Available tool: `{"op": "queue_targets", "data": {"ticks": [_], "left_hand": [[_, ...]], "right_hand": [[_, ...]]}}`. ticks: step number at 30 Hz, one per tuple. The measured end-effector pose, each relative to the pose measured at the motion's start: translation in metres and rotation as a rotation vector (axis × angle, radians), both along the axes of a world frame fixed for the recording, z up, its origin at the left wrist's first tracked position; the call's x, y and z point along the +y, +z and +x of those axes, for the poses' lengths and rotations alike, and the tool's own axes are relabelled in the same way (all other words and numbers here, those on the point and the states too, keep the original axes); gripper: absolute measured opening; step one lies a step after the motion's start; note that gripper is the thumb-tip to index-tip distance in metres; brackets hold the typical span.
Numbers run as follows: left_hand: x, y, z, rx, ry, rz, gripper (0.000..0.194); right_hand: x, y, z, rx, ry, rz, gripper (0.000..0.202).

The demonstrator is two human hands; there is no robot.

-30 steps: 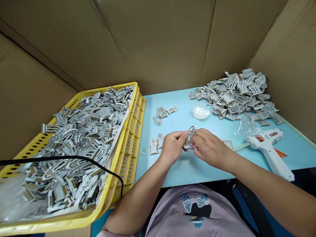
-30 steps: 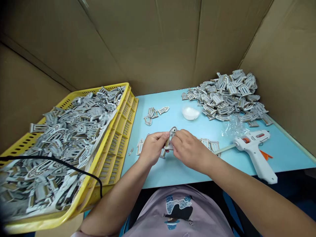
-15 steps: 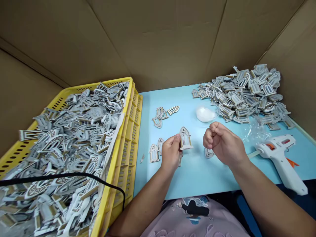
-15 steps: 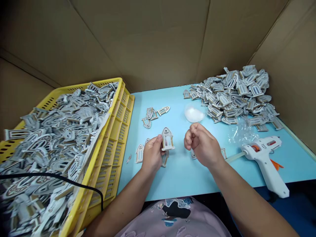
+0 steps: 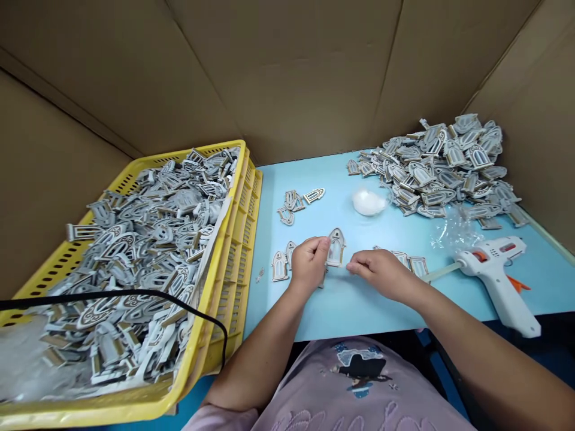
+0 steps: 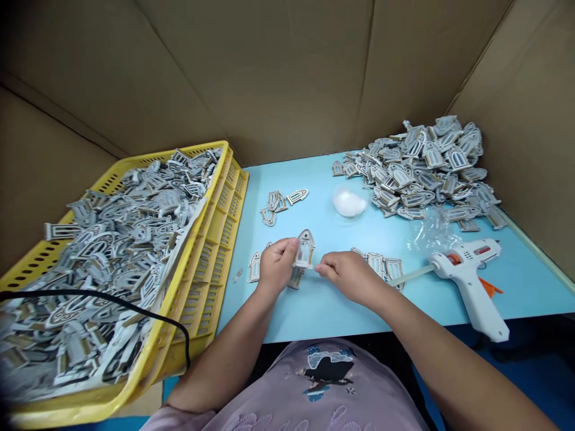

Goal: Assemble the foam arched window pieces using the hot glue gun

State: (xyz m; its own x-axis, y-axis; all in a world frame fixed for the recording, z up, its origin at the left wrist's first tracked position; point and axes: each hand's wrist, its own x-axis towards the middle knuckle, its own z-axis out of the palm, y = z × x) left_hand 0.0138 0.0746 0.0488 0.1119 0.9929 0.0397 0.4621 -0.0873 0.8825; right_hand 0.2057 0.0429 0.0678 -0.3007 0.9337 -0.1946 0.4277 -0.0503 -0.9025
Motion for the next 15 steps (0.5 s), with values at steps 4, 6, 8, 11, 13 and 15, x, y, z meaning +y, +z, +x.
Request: {"op": "queue_targets", "data": {"ticks": [4,6,8,11,13,15], "left_hand": [[0.019,-0.009,-0.005,0.291,0.004,-0.02,0.036],[0.028,-0.015,-0.008,0.43,0.031,-0.025,0.029],[0.034,-0.019,-0.01,0.54,0.048,-0.022,0.026],[0.033,-0.018,-0.002,0.647,0.047,0.028,0.028],[0.023,-0.015,0.013,0.677,0.01,0.086,0.034],[0.008,-0.015,0.034,0.678,-0.106,0.134,0.043]], "right_hand": [[-0.024,0.001,0.044,0.05,-0.022,-0.055,0.038],[-0.044,0.001,0.069,0.095,-0.086,-0.092,0.044],[-0.065,0.001,0.091,0.142,-0.141,-0.139,0.047],[-0.089,0.001,0.112,0.31,-0.271,-0.202,0.043],[-0.096,0.002,0.116,0.425,-0.364,-0.202,0.04],[-0.096,0.004,0.115,0.483,-0.421,-0.174,0.039]]}}
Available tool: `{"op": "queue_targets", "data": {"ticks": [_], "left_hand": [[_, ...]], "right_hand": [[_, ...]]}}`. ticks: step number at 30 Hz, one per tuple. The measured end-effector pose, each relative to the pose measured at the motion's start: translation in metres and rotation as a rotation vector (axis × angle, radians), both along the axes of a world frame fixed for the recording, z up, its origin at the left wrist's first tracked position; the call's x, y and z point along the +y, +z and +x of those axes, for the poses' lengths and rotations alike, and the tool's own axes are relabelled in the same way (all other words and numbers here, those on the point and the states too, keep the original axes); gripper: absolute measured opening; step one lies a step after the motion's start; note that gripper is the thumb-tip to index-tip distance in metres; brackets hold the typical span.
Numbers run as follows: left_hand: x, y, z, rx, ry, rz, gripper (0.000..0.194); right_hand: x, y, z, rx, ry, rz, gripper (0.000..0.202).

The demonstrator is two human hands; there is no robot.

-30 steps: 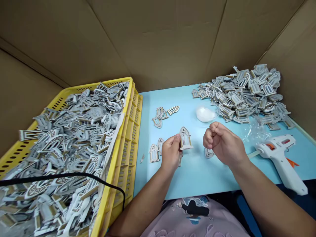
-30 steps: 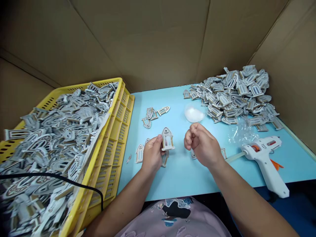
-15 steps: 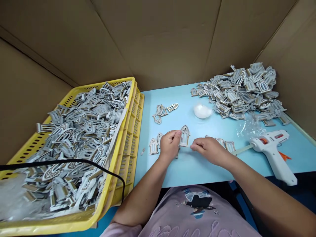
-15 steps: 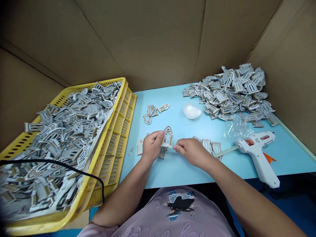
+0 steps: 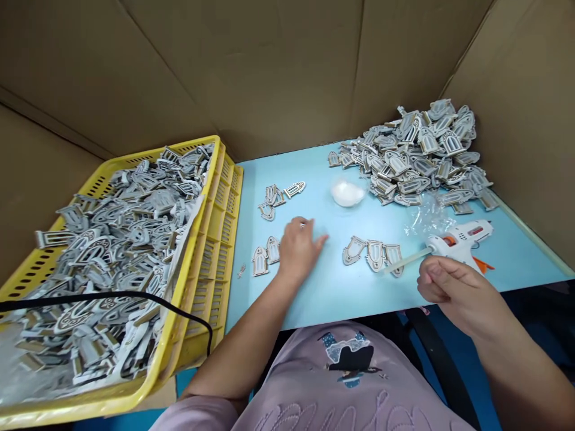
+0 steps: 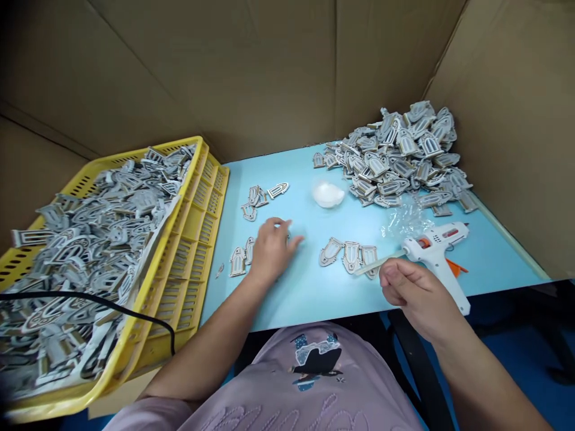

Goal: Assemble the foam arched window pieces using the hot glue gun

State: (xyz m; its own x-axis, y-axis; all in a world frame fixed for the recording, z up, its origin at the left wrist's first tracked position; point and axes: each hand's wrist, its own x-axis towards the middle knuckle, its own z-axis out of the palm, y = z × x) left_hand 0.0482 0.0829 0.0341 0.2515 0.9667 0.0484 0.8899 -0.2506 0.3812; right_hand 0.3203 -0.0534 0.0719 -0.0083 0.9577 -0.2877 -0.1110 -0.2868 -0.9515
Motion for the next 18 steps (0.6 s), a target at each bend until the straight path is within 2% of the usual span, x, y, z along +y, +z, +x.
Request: {"op": "queue_targets", "data": {"ticks": [3,5,7,9,11,12,14,15,17,18], "left_hand": [[-0.021,-0.006,0.033,-0.002,-0.231,-0.065,0.053],[-0.027,-0.01,0.045,-0.007,-0.287,-0.099,0.046],[-0.028,-0.008,0.046,-0.032,-0.299,-0.124,0.039],[-0.027,0.004,0.035,-0.081,-0.316,-0.146,0.04],[-0.029,0.026,0.019,-0.161,-0.365,-0.168,0.048],[-0.031,0.039,0.01,-0.218,-0.404,-0.181,0.05],[-0.036,0.062,-0.006,-0.462,-0.54,-0.207,0.054],[-0.039,0.072,-0.012,-0.554,-0.588,-0.222,0.056],[-0.044,0.083,-0.02,-0.767,-0.651,-0.288,0.06],[-0.046,0.084,-0.023,-0.886,-0.664,-0.348,0.06]], "right_hand": [[0.007,0.003,-0.007,0.046,-0.067,0.029,0.038],[0.011,0.004,-0.011,0.05,-0.083,0.042,0.038],[0.013,0.003,-0.015,0.032,-0.077,0.048,0.038],[0.014,0.003,-0.019,0.001,-0.07,0.042,0.034],[0.015,0.006,-0.026,-0.083,-0.054,0.038,0.029],[0.016,0.009,-0.03,-0.141,-0.02,0.045,0.036],[0.016,0.019,-0.04,-0.27,0.12,0.097,0.06],[0.015,0.026,-0.046,-0.332,0.202,0.148,0.065],[0.015,0.04,-0.059,-0.449,0.302,0.275,0.059],[0.014,0.048,-0.065,-0.511,0.299,0.346,0.056]]}}
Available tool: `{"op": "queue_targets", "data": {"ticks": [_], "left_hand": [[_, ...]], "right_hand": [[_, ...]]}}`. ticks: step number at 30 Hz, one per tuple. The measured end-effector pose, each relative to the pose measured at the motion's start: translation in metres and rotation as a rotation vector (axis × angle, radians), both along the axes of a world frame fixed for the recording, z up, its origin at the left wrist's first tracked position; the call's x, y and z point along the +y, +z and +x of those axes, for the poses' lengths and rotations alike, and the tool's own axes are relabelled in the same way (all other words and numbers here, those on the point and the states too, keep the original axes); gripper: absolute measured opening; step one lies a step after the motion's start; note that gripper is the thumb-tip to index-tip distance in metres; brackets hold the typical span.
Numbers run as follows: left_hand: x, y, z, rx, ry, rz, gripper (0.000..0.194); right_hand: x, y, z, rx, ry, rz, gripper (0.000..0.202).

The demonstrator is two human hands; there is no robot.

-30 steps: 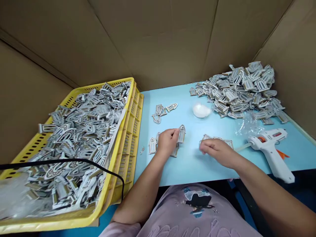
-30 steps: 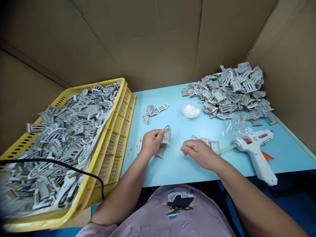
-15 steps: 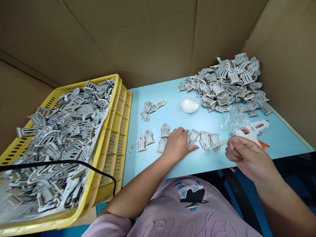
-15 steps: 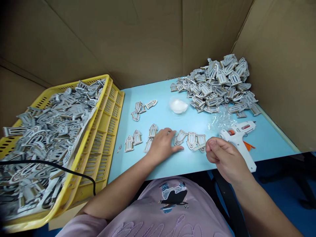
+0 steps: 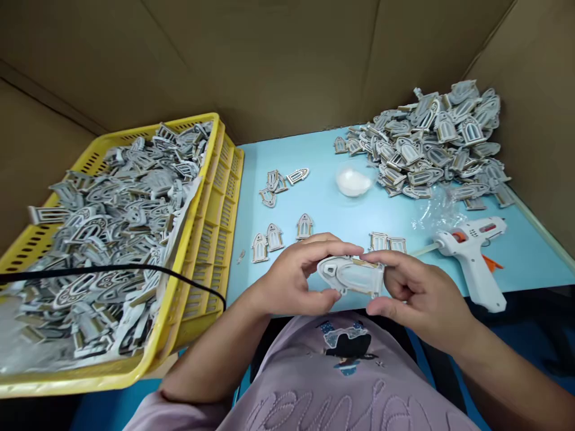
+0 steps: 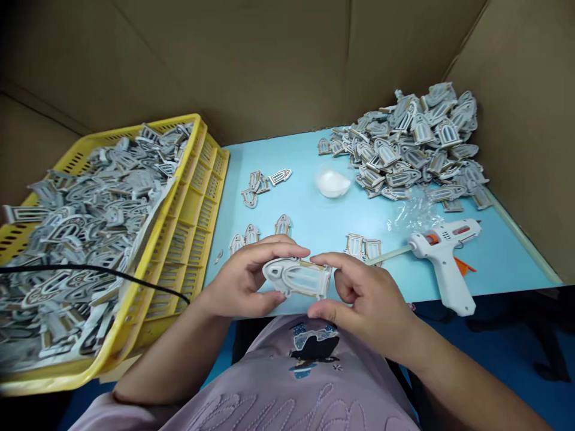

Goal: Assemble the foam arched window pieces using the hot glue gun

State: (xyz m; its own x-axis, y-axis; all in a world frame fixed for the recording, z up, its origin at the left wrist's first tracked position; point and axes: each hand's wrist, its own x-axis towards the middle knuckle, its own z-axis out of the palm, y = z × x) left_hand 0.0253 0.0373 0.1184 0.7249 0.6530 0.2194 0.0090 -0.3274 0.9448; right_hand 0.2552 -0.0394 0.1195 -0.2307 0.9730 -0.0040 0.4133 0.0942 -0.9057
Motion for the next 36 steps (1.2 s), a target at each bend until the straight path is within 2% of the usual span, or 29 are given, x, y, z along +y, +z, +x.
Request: {"op": "queue_targets", "data": {"ticks": [3,5,7,9,14,18,20,24,29,32,34,36], "left_hand": [[-0.003,-0.005,-0.004,-0.255,-0.108,-0.36,0.058],[-0.005,-0.012,-0.006,-0.349,-0.18,-0.594,0.059],[-0.008,-0.017,-0.008,-0.405,-0.225,-0.739,0.06],[-0.011,-0.019,-0.01,-0.436,-0.244,-0.789,0.059],[-0.015,-0.013,-0.015,-0.43,-0.237,-0.761,0.057],[-0.017,-0.006,-0.016,-0.369,-0.138,-0.624,0.051],[-0.018,-0.004,-0.016,-0.314,-0.072,-0.512,0.051],[-0.022,-0.003,-0.013,-0.204,0.012,-0.365,0.054],[-0.023,-0.005,-0.01,-0.171,0.029,-0.435,0.055],[-0.02,-0.008,-0.01,-0.198,0.017,-0.473,0.053],[-0.018,-0.01,-0.012,-0.234,-0.012,-0.512,0.053],[-0.015,-0.012,-0.015,-0.27,-0.05,-0.548,0.053]], "right_hand": [[-0.003,0.017,-0.019,-0.131,-0.073,0.198,0.062],[-0.007,0.021,-0.029,-0.18,-0.114,0.285,0.065],[-0.013,0.021,-0.038,-0.205,-0.144,0.339,0.064],[-0.018,0.02,-0.044,-0.222,-0.169,0.373,0.063],[-0.023,0.031,-0.045,-0.309,-0.173,0.443,0.06],[-0.023,0.043,-0.04,-0.448,-0.123,0.638,0.028],[-0.024,0.043,-0.04,-0.521,-0.12,0.714,0.017],[-0.026,0.037,-0.041,-0.624,-0.105,0.756,0.012],[-0.017,0.028,-0.041,-0.753,0.033,0.824,0.018],[-0.005,0.025,-0.038,-0.753,0.135,0.828,0.013],[0.001,0.027,-0.034,-0.644,0.163,0.777,0.009],[0.001,0.035,-0.028,-0.438,0.189,0.634,0.01]]}}
